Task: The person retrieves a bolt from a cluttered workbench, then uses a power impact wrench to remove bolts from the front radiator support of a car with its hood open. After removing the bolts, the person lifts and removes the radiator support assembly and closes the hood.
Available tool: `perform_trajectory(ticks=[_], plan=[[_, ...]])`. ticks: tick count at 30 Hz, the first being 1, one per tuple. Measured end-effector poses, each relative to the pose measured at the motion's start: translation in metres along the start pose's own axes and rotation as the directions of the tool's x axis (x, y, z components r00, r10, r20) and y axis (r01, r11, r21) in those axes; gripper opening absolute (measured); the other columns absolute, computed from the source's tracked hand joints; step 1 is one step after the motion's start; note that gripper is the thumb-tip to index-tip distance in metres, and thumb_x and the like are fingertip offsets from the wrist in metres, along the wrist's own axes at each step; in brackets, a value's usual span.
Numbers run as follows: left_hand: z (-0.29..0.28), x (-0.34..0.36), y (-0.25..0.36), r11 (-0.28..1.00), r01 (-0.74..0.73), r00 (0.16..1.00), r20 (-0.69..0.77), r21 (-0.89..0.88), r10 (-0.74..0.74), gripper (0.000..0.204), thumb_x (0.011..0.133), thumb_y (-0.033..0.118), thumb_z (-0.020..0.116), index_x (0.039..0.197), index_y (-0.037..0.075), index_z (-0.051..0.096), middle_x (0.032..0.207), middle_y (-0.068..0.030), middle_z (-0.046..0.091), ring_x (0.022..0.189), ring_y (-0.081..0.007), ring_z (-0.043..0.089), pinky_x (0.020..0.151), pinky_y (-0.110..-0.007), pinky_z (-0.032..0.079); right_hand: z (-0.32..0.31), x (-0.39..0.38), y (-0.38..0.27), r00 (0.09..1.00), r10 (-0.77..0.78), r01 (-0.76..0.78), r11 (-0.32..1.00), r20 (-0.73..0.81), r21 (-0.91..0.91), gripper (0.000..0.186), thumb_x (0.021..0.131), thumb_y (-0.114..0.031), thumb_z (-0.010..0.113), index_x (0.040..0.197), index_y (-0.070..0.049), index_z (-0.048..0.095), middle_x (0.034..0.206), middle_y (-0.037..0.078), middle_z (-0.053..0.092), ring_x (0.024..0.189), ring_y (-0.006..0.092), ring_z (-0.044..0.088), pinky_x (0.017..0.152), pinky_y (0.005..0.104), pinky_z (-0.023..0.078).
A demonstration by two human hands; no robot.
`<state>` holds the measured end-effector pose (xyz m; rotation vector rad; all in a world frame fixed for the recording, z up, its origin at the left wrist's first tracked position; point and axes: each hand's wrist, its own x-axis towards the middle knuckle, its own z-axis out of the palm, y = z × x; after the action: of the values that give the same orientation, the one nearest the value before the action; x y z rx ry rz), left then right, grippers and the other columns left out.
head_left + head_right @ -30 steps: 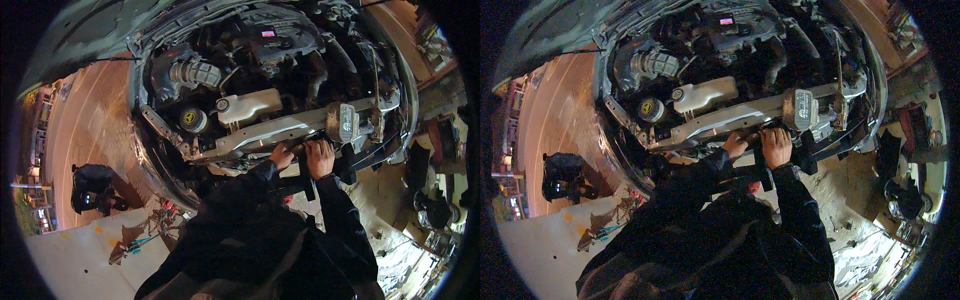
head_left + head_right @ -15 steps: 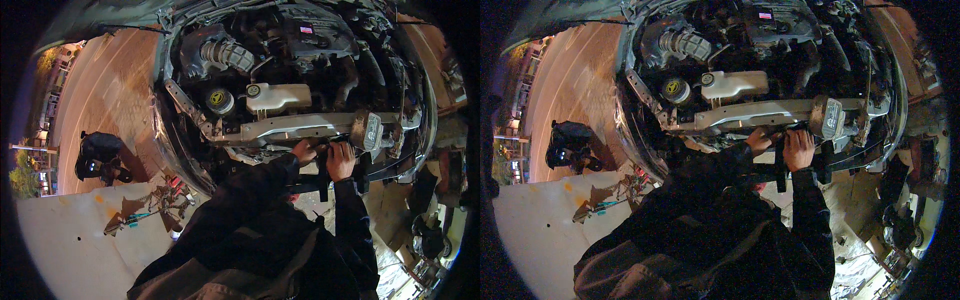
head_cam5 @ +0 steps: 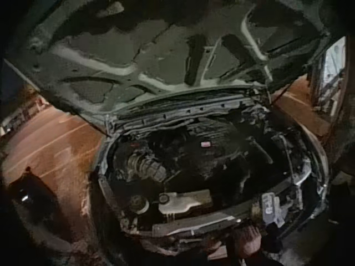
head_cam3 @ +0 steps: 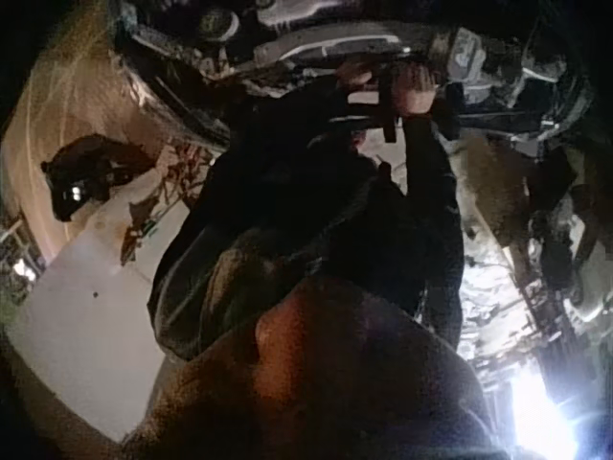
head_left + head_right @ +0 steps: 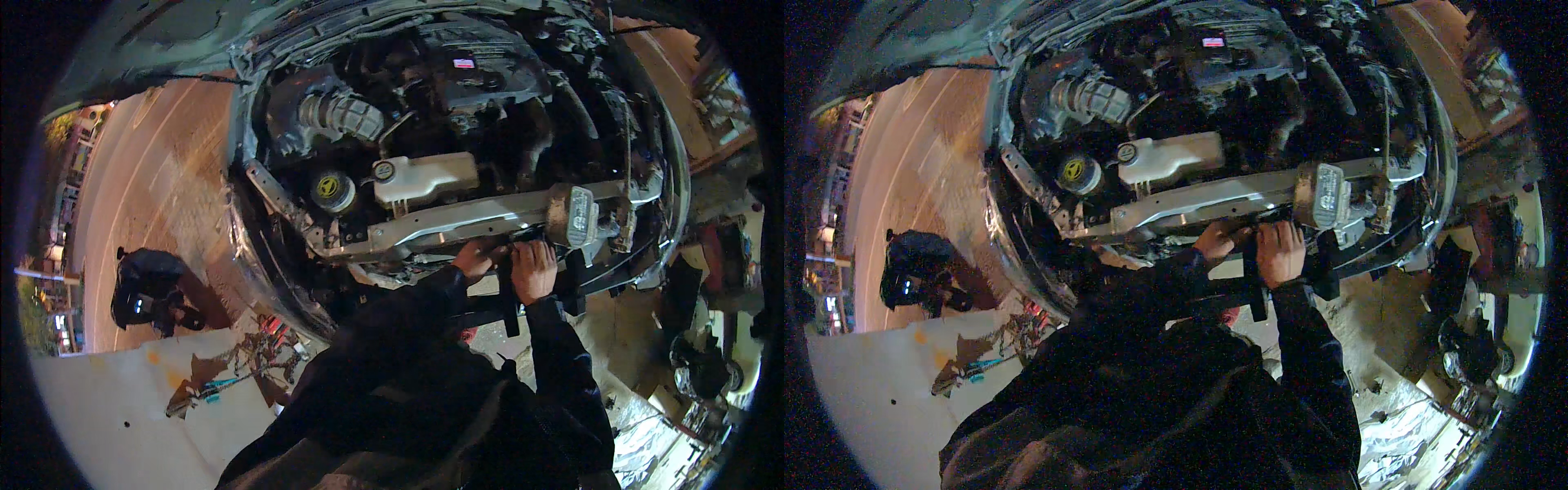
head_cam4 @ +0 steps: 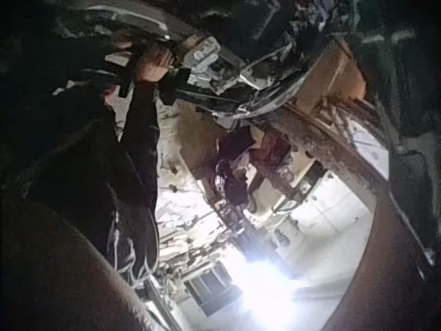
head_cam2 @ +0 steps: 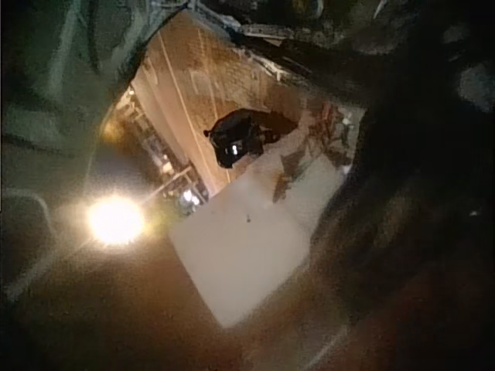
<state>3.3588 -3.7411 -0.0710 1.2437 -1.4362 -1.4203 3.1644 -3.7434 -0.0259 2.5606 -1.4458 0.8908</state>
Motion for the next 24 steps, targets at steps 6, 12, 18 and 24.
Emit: perform_trajectory(ticks=[6, 12, 18, 24], plan=[[-0.004, -0.001, 0.001, 0.997, 0.075, 0.997, 0.024, -0.013, -0.074, 0.036, 0.109, 0.033, 0.065, 0.127, 0.003, 0.073, 0.121, -0.0188, 0.076, 0.106, -0.0304, 0.069, 0.095, -0.044, 0.053, -0.009, 0.006, -0.01, 1.0, 0.024, -0.025, 0.999, -0.013, -0.036, 0.024, 0.087, -0.017, 0.079, 0.109, -0.01, 0.071, 0.099, 0.013, 0.064, 0.095, 0.0351, 0.068, 0.083, 0.0512, 0.054], [-0.007, -0.001, 0.0, 0.995, 0.006, 1.0, -0.018, 0.096, -0.004, 0.037, 0.107, 0.033, 0.066, 0.124, 0.001, 0.073, 0.11, -0.0186, 0.077, 0.1, -0.0283, 0.071, 0.093, -0.044, 0.054, -0.02, 0.009, -0.012, 0.983, 0.151, -0.138, 0.982, -0.102, 0.131, 0.022, 0.09, -0.017, 0.078, 0.108, -0.009, 0.07, 0.098, 0.013, 0.065, 0.091, 0.0374, 0.066, 0.079, 0.0481, 0.054], [-0.011, -0.009, 0.015, 0.975, 0.221, 0.975, -0.035, 0.016, -0.22, 0.043, 0.107, 0.038, 0.067, 0.126, -0.001, 0.071, 0.111, -0.01, 0.074, 0.096, -0.0199, 0.067, 0.087, -0.037, 0.053, -0.05, -0.048, -0.038, 0.837, 0.536, -0.451, 0.79, -0.11, 0.416, 0.014, 0.092, -0.005, 0.073, 0.105, -0.006, 0.07, 0.097, 0.014, 0.068, 0.087, 0.0367, 0.067, 0.07, 0.0463, 0.056], [-0.011, -0.011, 0.021, 1.0, 0.007, 1.0, -0.022, 0.004, -0.007, 0.048, 0.107, 0.041, 0.069, 0.122, -0.004, 0.072, 0.111, -0.0035, 0.072, 0.098, -0.0133, 0.06, 0.092, -0.032, 0.049, -0.06, -0.098, -0.062, 0.774, 0.633, -0.559, 0.675, 0.011, 0.481, 0.02, 0.095, -0.007, 0.073, 0.115, -0.008, 0.073, 0.098, 0.016, 0.067, 0.086, 0.0396, 0.069, 0.073, 0.0426, 0.058]])
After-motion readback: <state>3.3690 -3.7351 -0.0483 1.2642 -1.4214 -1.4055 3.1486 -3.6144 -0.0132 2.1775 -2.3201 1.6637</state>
